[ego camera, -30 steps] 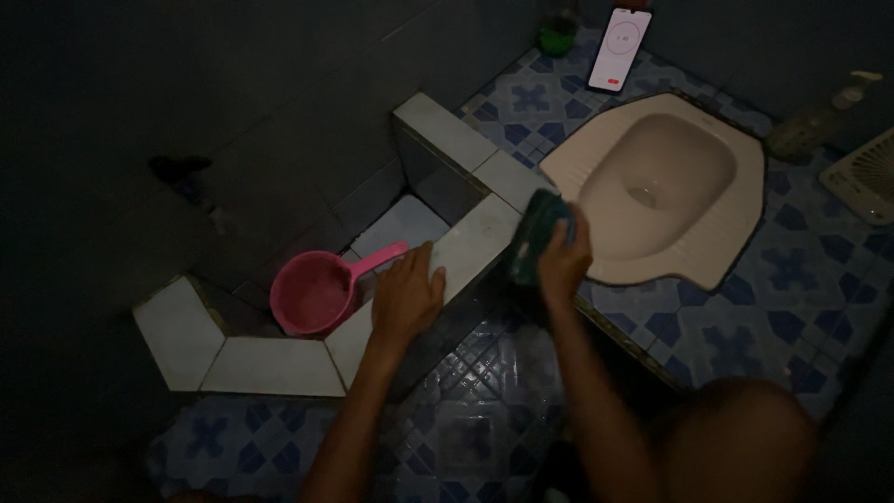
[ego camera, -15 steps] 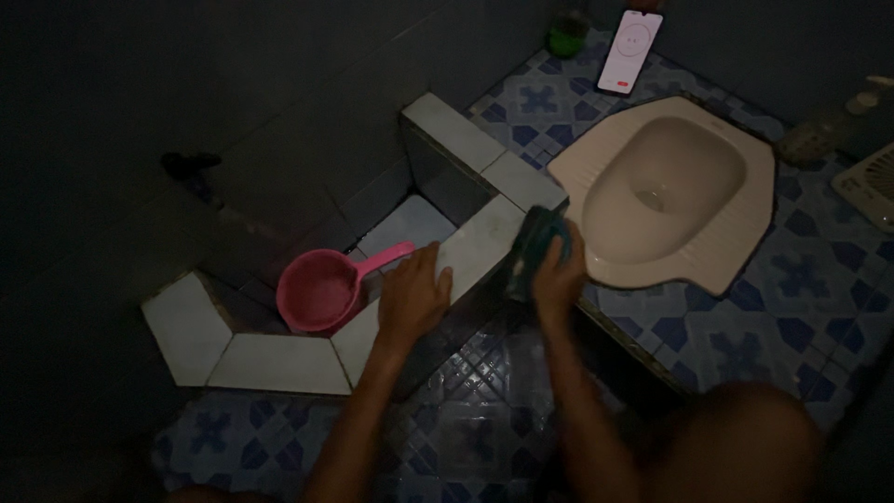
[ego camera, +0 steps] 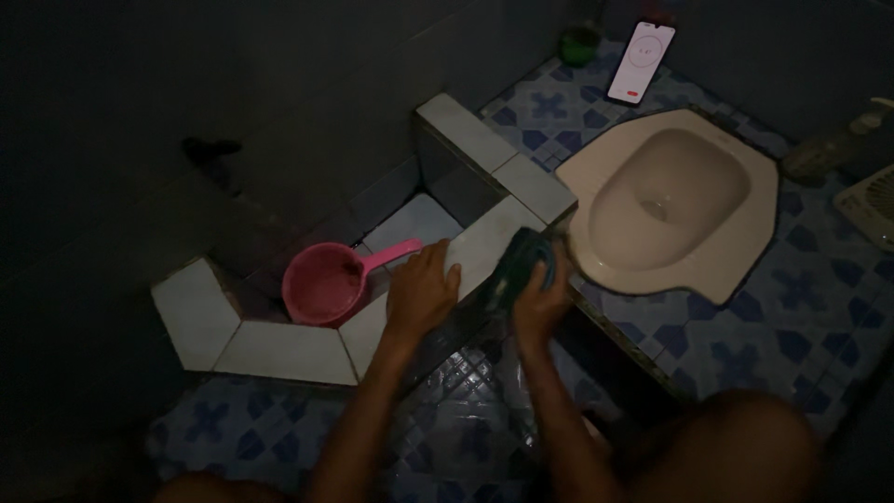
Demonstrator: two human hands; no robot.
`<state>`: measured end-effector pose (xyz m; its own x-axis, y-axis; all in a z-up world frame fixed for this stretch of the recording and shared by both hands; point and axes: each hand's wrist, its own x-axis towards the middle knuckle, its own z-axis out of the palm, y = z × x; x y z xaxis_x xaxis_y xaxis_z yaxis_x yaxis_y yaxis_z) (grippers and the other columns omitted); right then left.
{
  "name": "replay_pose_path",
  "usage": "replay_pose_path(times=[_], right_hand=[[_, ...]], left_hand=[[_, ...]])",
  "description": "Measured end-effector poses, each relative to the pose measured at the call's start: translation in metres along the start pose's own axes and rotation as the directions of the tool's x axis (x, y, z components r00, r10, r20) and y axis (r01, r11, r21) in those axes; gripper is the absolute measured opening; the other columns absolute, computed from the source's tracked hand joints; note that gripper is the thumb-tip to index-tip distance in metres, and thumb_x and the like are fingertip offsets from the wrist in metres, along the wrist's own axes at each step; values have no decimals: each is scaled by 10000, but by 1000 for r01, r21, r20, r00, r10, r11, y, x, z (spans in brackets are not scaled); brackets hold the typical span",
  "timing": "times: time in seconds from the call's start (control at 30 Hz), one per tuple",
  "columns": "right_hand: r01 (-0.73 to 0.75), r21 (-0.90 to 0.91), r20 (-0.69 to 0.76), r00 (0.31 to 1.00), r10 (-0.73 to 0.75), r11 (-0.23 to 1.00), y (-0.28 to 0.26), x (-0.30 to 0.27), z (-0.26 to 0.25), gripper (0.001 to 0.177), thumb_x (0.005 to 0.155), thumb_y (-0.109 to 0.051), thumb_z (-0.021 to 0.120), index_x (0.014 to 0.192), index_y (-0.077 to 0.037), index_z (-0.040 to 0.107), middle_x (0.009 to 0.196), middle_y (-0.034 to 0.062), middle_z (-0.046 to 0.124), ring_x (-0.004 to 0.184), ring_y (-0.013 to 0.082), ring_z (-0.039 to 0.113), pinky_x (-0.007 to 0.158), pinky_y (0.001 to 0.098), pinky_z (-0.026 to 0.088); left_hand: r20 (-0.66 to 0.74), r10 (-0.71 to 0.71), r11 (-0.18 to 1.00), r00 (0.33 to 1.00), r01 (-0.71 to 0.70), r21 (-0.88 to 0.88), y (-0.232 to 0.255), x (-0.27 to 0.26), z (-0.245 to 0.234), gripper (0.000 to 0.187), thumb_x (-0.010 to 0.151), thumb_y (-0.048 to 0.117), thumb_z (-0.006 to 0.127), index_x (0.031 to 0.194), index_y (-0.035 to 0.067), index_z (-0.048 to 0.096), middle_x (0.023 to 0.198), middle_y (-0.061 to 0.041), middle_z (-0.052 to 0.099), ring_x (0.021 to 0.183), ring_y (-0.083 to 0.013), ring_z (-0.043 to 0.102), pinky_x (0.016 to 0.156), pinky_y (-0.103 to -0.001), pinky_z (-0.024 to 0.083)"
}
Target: The person scrubs white tiles in a bathroom using a sponge while water flows from a tap into a basin.
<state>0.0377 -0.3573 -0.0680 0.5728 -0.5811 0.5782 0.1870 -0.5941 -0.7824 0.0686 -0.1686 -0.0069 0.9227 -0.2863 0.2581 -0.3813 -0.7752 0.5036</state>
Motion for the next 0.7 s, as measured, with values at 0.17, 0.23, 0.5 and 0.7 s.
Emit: replay_pose_path(times=[0.17, 0.23, 0.5, 0.7], right_hand=[[-64, -58, -1, 998, 64, 996, 12, 15, 1, 350, 1066, -142, 568, 1379, 6, 620, 1337, 240, 676, 1243, 388, 649, 1027, 420, 505], [-111, -69, -8, 994, 110, 991, 23, 38, 1, 338, 1080, -141, 556, 1377, 10, 616, 1341, 235, 678, 1235, 383, 653, 1038, 417, 500], [-77, -52, 37, 996, 79, 996, 4, -1, 2, 381, 1062, -130, 571, 1407, 33, 585, 1373, 264, 653, 1273, 400, 624, 1064, 431, 471], [-213, 13, 161, 965, 208, 977, -31, -41, -2, 409, 1047, -177, 562, 1410, 9, 586, 1355, 230, 663, 1236, 344, 667, 1022, 389, 523]], left_hand=[[-28, -16, 1000, 999, 15, -17, -1, -1, 0, 496, 965, 301, 556, 1368, 13, 581, 1290, -211, 660, 1131, -406, 625, 964, -540, 455], [-37, -14, 999, 999, 13, -38, -1, -6, 0, 490, 963, 290, 558, 1360, 4, 586, 1282, -211, 663, 1127, -403, 628, 964, -537, 458], [-107, 42, 996, 993, -50, -78, -9, -13, 2, 453, 975, 215, 538, 1344, -43, 591, 1286, -236, 656, 1148, -424, 606, 1000, -515, 463], [-21, 69, 998, 997, -69, -7, -27, -32, -12, 396, 1029, 180, 497, 1333, -56, 593, 1237, -234, 668, 1114, -404, 635, 992, -530, 462]])
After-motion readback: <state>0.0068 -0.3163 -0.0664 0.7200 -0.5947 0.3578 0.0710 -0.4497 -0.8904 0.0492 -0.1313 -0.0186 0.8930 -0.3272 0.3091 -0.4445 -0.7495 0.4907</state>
